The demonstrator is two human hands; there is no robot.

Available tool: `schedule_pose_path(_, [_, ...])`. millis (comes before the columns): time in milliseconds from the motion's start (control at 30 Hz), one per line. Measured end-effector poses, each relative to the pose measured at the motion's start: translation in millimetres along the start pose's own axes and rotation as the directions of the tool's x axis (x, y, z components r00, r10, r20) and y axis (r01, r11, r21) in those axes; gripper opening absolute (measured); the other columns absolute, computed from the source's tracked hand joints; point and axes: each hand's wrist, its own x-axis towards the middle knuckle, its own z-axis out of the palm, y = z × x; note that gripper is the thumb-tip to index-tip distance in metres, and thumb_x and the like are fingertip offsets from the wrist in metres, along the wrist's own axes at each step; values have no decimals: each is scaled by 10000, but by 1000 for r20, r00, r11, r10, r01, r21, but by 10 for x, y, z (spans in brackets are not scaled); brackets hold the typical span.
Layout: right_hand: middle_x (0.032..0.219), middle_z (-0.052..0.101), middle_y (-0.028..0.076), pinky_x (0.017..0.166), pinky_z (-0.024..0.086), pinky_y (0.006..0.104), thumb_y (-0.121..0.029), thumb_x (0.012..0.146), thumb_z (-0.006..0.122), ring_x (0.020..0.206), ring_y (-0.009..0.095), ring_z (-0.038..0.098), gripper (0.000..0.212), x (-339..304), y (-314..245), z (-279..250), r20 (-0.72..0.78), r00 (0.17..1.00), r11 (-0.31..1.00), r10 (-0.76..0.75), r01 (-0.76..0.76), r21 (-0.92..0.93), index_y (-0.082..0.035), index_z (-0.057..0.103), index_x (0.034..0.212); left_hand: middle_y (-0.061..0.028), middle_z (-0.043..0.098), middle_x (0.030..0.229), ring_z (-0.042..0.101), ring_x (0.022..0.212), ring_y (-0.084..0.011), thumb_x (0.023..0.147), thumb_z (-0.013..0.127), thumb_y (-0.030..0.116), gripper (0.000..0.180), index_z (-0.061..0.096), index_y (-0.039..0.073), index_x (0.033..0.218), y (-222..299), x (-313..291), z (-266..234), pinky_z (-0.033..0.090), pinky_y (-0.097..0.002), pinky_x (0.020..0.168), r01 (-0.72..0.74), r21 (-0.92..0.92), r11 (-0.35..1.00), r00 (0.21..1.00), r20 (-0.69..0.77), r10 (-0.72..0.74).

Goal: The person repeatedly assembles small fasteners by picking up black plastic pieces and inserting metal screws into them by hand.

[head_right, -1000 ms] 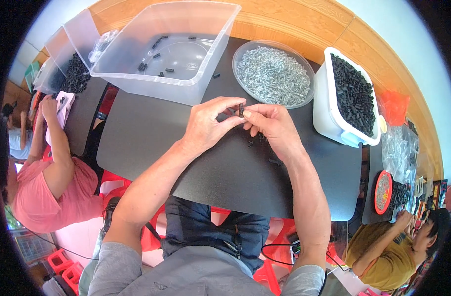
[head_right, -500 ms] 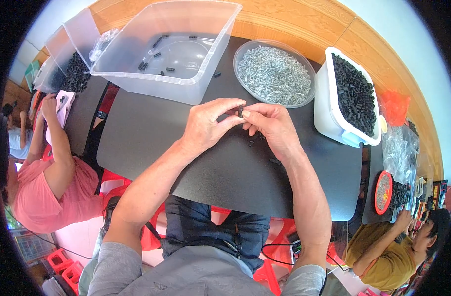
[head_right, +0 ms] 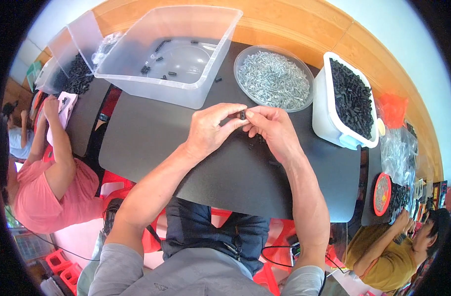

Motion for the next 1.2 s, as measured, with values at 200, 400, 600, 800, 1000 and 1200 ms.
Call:
schedule_pose_path(200, [860,704,61,683,491,232,-183,997,648,736,94,607,222,2,-17,49,9,1000,1000,5,-5,5,17,730,1050,-119,754,945,736,811,-200,776,839,55,309,738,21,1067,-18,-11,-44,593,-298,705,-2,-11,1000,1000,-11,2])
schedule_pose_path(400, [861,706,65,681,493,232,-184,989,659,740,96,612,224,-14,-13,34,2,1000,1000,-8,8,20,22,730,1044,-121,743,928,730,795,-261,799,807,104,255,725,29,1028,-21,-11,-21,584,-337,693,20,-61,998,1000,-17,-21])
schedule_pose_path(600, [864,710,61,681,492,230,-184,984,665,743,94,615,219,4,-25,15,20,1000,1000,-12,12,2,16,733,1043,-123,741,919,728,794,-275,803,797,104,235,723,25,1012,-18,6,-33,583,-344,693,-9,-32,999,1000,-13,9])
schedule_pose_path(800, [856,712,52,677,483,221,-174,978,666,751,87,616,193,19,-64,52,23,1000,1000,-18,19,-23,-3,740,1025,-135,754,958,743,833,-240,777,833,69,287,741,13,1043,-15,22,-72,591,-319,714,-23,0,1000,1000,5,23])
schedule_pose_path(1000, [820,698,27,650,450,240,-151,910,719,728,90,594,144,-46,-45,82,-87,993,967,-79,54,-251,-29,755,977,-160,730,1050,729,942,-291,800,817,98,380,695,21,1152,-34,-32,-50,586,-370,824,42,-57,997,997,61,-39])
schedule_pose_path(1200, [836,722,54,559,453,225,-129,903,697,661,88,633,174,24,-500,98,-198,962,883,-189,78,-462,-5,701,1026,-170,670,1149,691,966,-303,832,754,22,610,523,65,1396,-99,55,-9,570,-395,851,130,-40,991,991,25,-129])
